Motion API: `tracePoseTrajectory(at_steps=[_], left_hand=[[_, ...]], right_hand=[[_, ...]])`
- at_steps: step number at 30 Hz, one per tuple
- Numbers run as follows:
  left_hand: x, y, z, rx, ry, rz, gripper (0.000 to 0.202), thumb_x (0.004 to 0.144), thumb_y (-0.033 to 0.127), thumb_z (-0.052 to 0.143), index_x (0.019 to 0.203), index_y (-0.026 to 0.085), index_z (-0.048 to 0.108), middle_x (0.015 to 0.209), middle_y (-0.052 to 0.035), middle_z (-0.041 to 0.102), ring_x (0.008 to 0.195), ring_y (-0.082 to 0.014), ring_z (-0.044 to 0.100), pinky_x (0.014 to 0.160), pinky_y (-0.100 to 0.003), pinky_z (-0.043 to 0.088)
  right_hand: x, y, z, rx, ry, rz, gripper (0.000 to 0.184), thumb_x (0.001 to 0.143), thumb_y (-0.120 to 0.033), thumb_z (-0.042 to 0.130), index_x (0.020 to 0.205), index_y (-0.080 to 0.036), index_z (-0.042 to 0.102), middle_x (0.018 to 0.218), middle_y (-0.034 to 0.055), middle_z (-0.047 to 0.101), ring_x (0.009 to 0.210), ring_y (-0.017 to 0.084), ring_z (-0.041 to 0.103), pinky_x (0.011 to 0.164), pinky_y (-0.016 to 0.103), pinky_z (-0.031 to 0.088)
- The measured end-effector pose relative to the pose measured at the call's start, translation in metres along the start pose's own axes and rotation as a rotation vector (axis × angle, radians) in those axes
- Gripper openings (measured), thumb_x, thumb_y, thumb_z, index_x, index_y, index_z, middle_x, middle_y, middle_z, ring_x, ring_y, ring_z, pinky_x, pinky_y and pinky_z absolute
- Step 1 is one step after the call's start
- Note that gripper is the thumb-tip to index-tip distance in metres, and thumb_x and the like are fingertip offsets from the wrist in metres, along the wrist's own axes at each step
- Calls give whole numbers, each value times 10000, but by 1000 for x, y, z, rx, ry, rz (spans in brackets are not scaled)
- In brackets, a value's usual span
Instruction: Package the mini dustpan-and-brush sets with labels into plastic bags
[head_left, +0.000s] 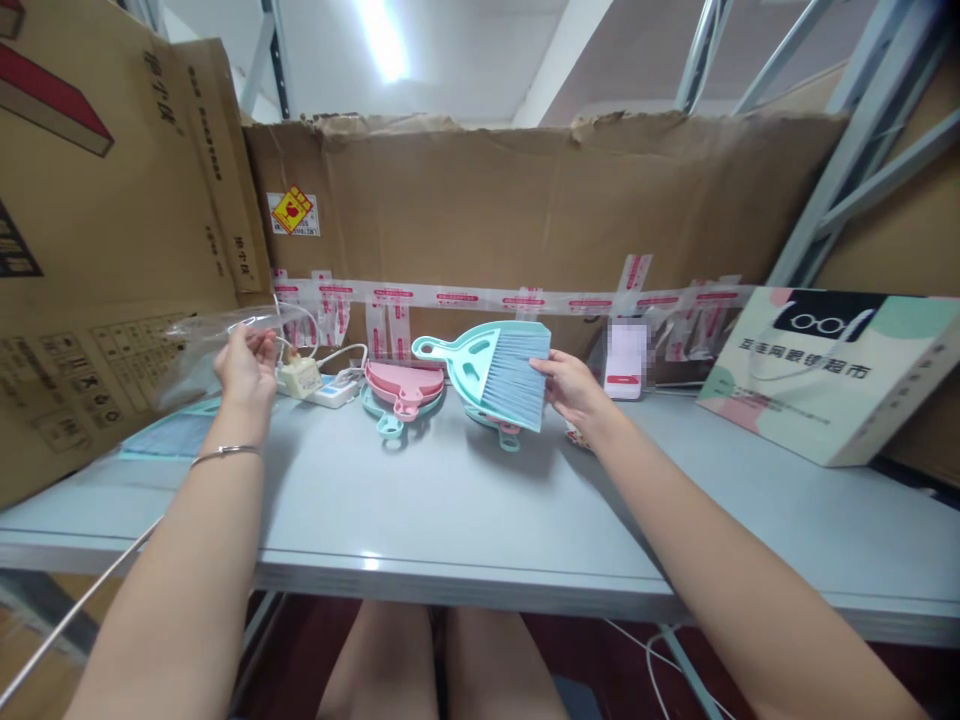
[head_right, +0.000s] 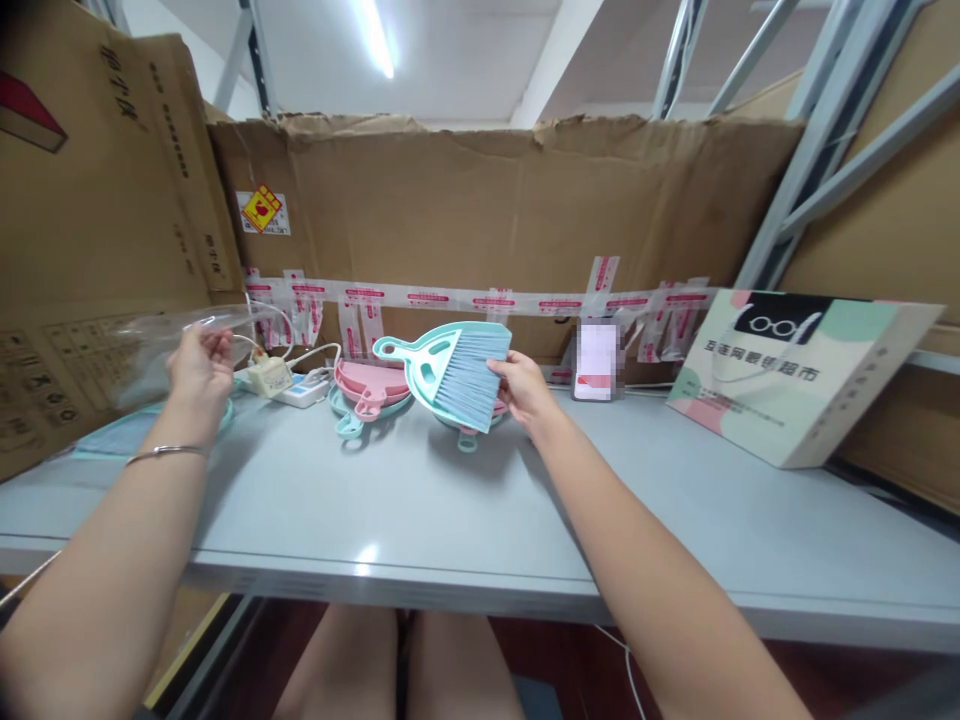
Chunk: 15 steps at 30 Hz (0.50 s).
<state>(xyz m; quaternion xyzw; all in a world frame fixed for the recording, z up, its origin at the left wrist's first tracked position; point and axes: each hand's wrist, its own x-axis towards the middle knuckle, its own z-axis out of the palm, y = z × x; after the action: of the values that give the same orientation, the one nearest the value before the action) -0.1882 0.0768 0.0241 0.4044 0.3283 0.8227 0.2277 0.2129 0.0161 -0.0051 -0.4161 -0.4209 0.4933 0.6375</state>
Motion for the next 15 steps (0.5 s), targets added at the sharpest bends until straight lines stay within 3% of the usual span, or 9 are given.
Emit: tracePoseTrajectory(at_steps=[2,5,9,11,13,15], left_hand=[[-4,2,2,-79,102,-85,240,942,164,340,703,158,363,617,33,521,613,-28,529,572,-129,442],[-12,10,7,-262,154,-146,108,899,159,486,808,139,431,814,-9,609,811,-48,597,745,-166,487],[-21,16,13,-304,-8,-147,177,818,56,539,907,155,422,1128,-63,595,1005,-97,588,905,-261,460],[-30,14,19,-197,-68,-207,220,792,73,569,940,160,432,1140,-92,591,975,-120,602,899,-292,458],[-45,9,31,-40,-92,-256,180,800,129,571,950,156,475,1038,-90,618,847,-118,624,803,-270,483],[-67,4,47,81,-244,-284,137,828,231,555,939,157,525,954,-67,625,736,-110,616,653,-232,490]], right_hand=[[-6,1,6,-21,-9,28,139,670,-83,591,767,-175,552,606,-24,584,497,96,531,442,210,444],[-10,1,11,-41,-38,48,141,669,-106,588,784,-174,543,539,-50,528,416,78,455,377,193,372],[-11,5,15,-3,-68,58,168,653,-122,610,791,-177,532,551,-54,524,436,78,468,398,194,389],[-12,8,17,21,-69,58,171,658,-132,612,794,-184,522,558,-54,528,447,82,480,404,195,397],[-12,13,19,46,-60,51,173,669,-134,609,799,-192,511,567,-54,536,454,84,487,408,196,406],[-12,19,21,71,-59,46,184,672,-132,613,802,-198,499,574,-54,544,455,88,490,408,201,419]])
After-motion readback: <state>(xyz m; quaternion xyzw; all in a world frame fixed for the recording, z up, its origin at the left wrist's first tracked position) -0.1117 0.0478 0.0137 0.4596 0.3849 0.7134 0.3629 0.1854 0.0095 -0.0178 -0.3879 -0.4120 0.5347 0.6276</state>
